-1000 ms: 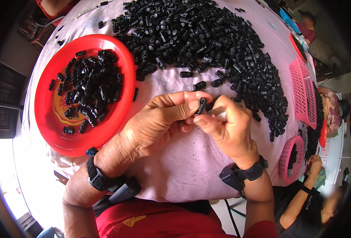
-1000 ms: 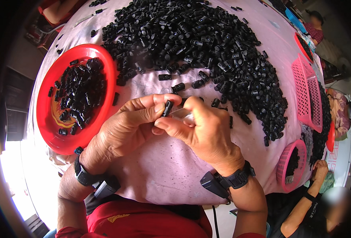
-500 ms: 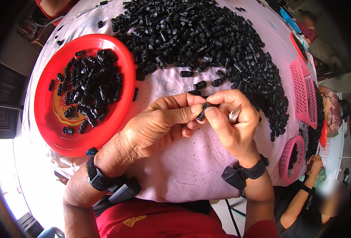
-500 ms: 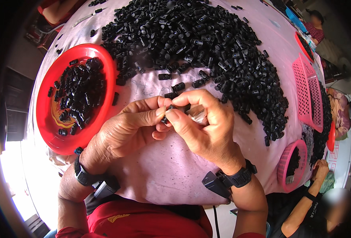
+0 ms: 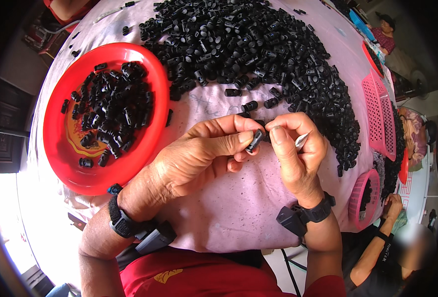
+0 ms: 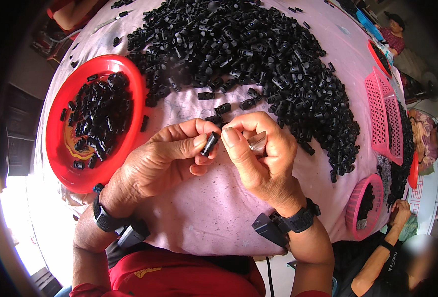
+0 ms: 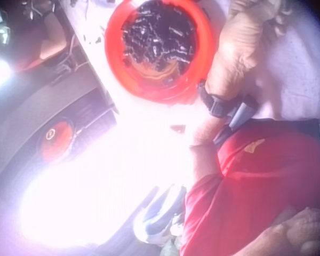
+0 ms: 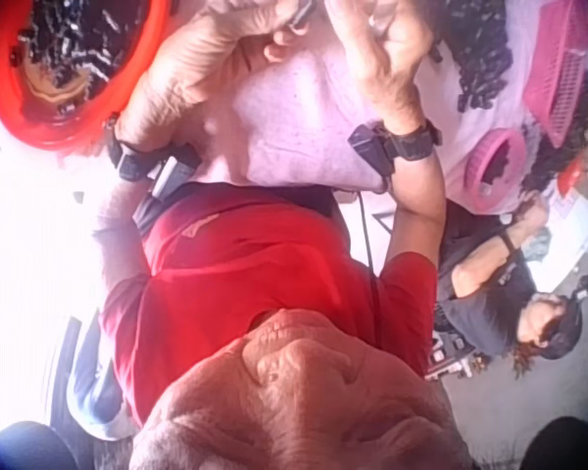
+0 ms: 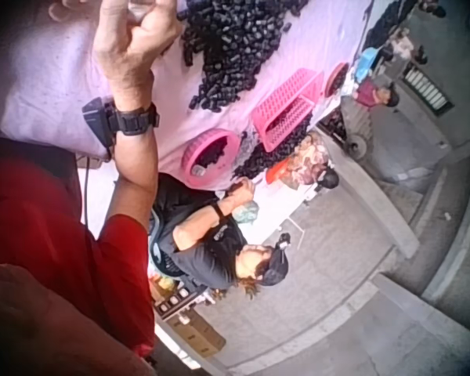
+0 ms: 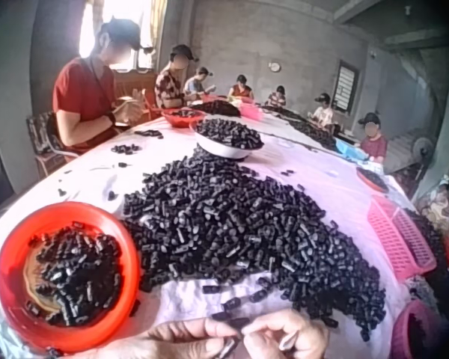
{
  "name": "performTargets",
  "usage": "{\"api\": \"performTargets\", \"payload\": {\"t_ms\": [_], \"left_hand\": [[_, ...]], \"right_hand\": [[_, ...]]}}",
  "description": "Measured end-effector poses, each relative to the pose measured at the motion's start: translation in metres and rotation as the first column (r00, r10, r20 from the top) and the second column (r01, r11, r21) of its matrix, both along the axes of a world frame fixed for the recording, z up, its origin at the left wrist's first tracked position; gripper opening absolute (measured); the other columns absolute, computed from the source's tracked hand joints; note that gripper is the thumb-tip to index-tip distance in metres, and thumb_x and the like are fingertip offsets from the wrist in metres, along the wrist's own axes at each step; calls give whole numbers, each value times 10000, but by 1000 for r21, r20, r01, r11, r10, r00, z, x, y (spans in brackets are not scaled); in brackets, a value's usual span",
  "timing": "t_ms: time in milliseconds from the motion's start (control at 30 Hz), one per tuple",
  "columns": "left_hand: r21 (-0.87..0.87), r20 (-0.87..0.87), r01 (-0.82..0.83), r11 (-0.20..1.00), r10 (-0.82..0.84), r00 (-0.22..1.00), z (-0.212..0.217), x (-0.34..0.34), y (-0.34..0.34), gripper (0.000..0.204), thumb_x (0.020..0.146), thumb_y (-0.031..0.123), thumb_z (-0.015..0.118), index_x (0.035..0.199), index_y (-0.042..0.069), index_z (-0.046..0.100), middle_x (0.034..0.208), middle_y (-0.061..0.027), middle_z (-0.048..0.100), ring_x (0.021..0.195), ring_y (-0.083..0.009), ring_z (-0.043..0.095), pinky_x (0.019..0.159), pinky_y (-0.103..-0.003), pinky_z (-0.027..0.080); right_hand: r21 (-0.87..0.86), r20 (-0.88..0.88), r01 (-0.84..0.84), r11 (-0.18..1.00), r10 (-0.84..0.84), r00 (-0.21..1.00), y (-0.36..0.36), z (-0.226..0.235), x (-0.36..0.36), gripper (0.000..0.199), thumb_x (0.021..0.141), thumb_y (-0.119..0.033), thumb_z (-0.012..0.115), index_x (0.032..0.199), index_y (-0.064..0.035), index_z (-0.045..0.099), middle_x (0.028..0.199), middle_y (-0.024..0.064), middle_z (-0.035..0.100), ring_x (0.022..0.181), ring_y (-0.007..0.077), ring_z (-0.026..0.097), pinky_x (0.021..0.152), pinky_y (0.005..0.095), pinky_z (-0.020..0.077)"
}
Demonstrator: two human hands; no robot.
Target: The worker is assembling small black plastic cord locks or toggles at a communal workshop table.
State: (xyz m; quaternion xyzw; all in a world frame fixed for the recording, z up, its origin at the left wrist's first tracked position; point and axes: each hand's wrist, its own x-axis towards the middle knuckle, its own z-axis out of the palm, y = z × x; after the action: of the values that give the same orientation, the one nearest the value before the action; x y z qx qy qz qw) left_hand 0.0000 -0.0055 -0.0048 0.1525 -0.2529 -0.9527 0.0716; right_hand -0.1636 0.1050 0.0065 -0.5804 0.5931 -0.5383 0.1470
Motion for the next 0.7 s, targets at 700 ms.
{"api": "performTargets", "payload": {"t_ms": [700], "left_hand": [[-681,46,-336,651,496,867,59,63,-6,149,873,99,577,1013,68,616,902,23,604,754,-46,492,658,-195,398]], "right_hand": [[-30,58,83,996,-81,995,0,5,6,123,896,-132,609,870,-18,571,690,-43,521,593,9,433,517,171,345]]}}
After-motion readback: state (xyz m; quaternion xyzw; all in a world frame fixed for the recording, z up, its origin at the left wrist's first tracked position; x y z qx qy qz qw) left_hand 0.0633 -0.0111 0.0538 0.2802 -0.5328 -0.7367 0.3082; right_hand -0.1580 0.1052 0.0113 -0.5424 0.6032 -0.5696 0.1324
